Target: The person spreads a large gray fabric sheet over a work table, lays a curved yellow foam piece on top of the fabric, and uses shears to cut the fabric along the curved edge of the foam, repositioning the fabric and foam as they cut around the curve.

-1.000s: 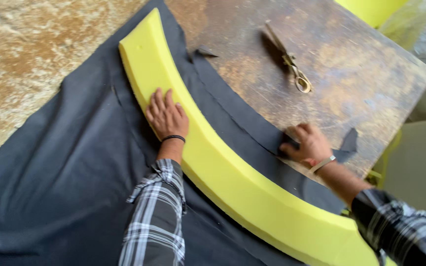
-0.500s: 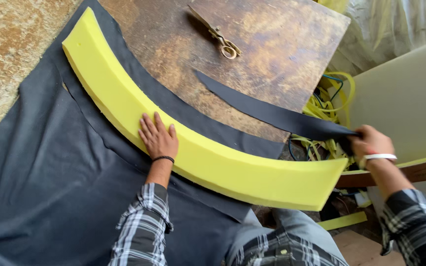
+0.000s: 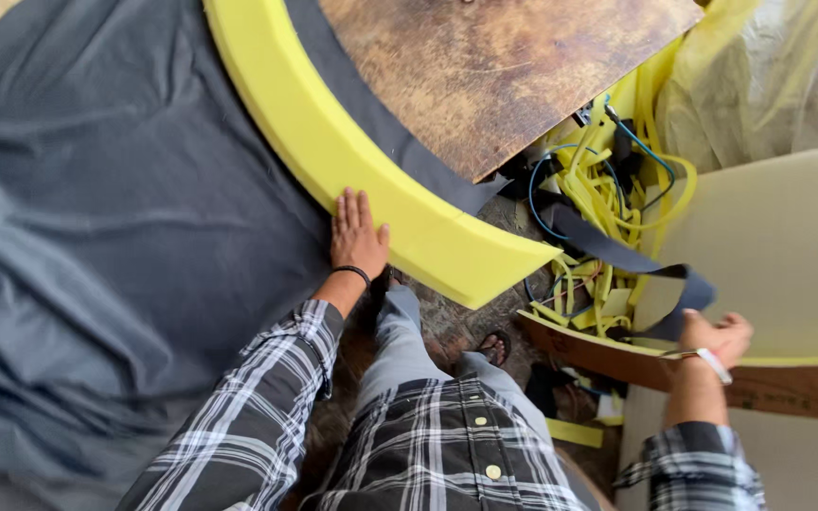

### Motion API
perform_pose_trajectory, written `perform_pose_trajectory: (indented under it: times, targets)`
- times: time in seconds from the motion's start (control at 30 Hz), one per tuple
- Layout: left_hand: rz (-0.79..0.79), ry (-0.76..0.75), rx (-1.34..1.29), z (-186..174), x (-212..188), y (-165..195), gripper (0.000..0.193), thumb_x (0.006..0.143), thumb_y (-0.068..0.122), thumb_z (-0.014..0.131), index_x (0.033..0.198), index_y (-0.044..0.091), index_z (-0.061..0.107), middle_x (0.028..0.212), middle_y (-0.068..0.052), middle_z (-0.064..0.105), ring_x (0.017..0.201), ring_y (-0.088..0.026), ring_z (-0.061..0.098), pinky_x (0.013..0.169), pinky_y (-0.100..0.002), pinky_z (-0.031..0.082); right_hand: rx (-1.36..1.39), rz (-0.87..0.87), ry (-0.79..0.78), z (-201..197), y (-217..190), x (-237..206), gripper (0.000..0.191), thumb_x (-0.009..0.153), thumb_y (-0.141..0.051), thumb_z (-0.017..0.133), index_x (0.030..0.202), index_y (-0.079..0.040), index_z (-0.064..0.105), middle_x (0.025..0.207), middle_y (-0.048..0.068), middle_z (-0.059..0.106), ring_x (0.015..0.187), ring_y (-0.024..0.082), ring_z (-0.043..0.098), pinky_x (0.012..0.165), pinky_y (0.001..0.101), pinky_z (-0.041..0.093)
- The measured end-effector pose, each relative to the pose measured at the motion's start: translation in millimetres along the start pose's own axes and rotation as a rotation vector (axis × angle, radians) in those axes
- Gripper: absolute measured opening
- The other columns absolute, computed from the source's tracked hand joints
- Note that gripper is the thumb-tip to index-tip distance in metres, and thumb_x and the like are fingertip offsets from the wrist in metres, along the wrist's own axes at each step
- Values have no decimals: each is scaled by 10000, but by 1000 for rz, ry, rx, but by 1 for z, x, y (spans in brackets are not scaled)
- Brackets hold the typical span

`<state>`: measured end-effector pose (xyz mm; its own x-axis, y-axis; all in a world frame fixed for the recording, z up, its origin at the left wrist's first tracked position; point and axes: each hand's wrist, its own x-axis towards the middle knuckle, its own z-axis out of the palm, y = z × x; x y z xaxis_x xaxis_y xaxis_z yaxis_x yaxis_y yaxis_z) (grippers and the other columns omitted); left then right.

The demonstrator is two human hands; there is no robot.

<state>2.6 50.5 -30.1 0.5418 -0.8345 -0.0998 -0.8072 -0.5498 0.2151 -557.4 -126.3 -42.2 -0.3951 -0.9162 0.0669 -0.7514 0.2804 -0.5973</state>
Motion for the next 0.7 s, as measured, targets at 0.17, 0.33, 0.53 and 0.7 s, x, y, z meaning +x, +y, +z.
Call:
perform_pose_trajectory:
  times: [0.17,0.33,0.53,0.7]
  targets:
    - [-39,-121,-169,-19,-82,50,933,876,304,686,1602,21,172,1690,-212,79,1548,-406,154,1214,-466,255,222,-36,-664,55,-83,-85,814,795,-365,873,1399,42,512,1302,201,622,1167,265,625,985,383,507]
    - [-123,-271,-358,-14,-119,38,876,846,272,750,1567,77,294,1663,-173,210,1447,-395,374,1142,-456,374,255,-832,-577,76,-192,-149,561,847,-332,787,1278,-21,609,1365,204,631,1281,391,570,1064,453,453]
    - [-394,-265,-770,20,-144,-7,518,843,340,745,1269,57,665,1274,-140,725,1195,-243,682,1043,-349,507,-215,-646,-953,132,-292,-157,819,826,-647,690,1379,-58,557,1358,200,609,1289,355,553,1050,452,445]
    - [-515,-259,-1198,13,-124,-34,502,851,264,750,1275,13,655,1273,-126,715,1188,-203,666,1026,-324,499,-401,-508,-1164,153,-348,-157,950,813,-847,537,1263,-21,666,1235,224,692,1134,364,688,975,451,524]
